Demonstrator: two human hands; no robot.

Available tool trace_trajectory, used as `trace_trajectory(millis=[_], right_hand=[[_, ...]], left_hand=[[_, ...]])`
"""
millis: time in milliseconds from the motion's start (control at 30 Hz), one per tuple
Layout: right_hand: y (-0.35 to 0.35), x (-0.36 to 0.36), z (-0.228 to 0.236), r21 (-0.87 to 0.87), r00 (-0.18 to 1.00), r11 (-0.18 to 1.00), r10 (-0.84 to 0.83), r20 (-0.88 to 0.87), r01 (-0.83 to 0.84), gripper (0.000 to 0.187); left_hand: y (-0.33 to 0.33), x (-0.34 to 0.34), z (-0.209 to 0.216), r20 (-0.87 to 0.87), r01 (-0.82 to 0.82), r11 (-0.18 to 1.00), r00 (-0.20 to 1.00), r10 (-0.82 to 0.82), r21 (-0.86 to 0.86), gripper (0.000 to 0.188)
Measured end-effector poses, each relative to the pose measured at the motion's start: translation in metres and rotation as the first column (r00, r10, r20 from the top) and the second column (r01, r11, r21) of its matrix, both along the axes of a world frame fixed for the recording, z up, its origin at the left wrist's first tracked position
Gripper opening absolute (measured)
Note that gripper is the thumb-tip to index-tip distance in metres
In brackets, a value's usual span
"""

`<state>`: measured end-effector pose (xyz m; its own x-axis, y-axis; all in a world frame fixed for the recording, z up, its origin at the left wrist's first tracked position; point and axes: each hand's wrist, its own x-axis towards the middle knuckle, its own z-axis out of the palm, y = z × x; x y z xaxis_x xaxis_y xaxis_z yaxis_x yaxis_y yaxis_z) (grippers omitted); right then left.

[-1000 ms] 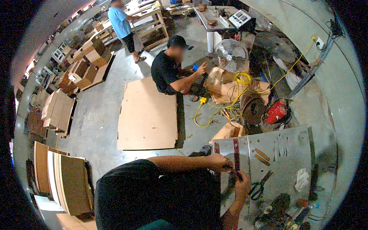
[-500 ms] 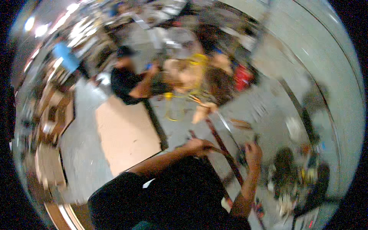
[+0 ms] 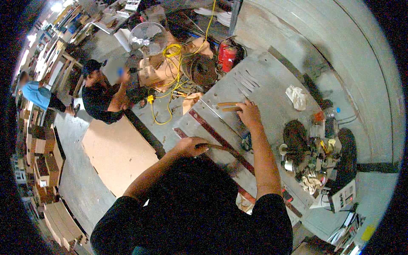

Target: The person uses scissors to trim thin strips of wood veneer on a metal workbench, aligning them and cutting them to size.

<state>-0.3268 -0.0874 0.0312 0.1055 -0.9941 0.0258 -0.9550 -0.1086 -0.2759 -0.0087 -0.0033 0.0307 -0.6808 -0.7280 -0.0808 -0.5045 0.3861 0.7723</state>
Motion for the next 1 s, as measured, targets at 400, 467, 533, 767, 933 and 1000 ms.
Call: trace_trajectory(millis=[400, 467, 533, 767, 933, 1000], right_hand=[[-0.021, 0.014, -0.018, -0.204, 0.963, 0.944, 0.27, 0.021, -0.26, 0.014], [-0.037, 0.023, -0.023, -0.334, 0.961, 0.906, 0.277, 0.011, -0.258, 0.014], [-0.04, 0.022, -0.045, -0.286, 0.9, 0.893, 0.403, 0.168, -0.347, 0.017], [-0.033, -0.008, -0.051, -0.196, 0.974, 0.963, 0.205, 0.099, -0.183, 0.019], [-0.023, 0.003, -0.032, -0.154, 0.956, 0.96, 0.257, 0.142, -0.236, 0.014], [-0.02, -0.002, -0.041, -0.169, 0.943, 0.946, 0.302, 0.143, -0.277, 0.015]], left_hand=[[0.008, 0.0, -0.043, -0.048, 0.036, 0.997, 0.998, -0.039, -0.063, 0.039], [-0.012, 0.013, -0.012, 0.191, 0.096, 0.995, 0.976, -0.101, 0.035, 0.042], [0.0, 0.015, -0.047, 0.049, 0.101, 0.995, 0.994, -0.102, 0.018, 0.041], [0.007, -0.012, -0.035, -0.101, 0.012, 0.998, 0.995, -0.018, -0.061, 0.024], [0.007, -0.006, -0.024, -0.021, 0.002, 0.999, 1.0, -0.001, 0.05, 0.026], [0.009, -0.006, -0.014, -0.033, -0.007, 1.0, 0.999, 0.008, 0.015, 0.026]])
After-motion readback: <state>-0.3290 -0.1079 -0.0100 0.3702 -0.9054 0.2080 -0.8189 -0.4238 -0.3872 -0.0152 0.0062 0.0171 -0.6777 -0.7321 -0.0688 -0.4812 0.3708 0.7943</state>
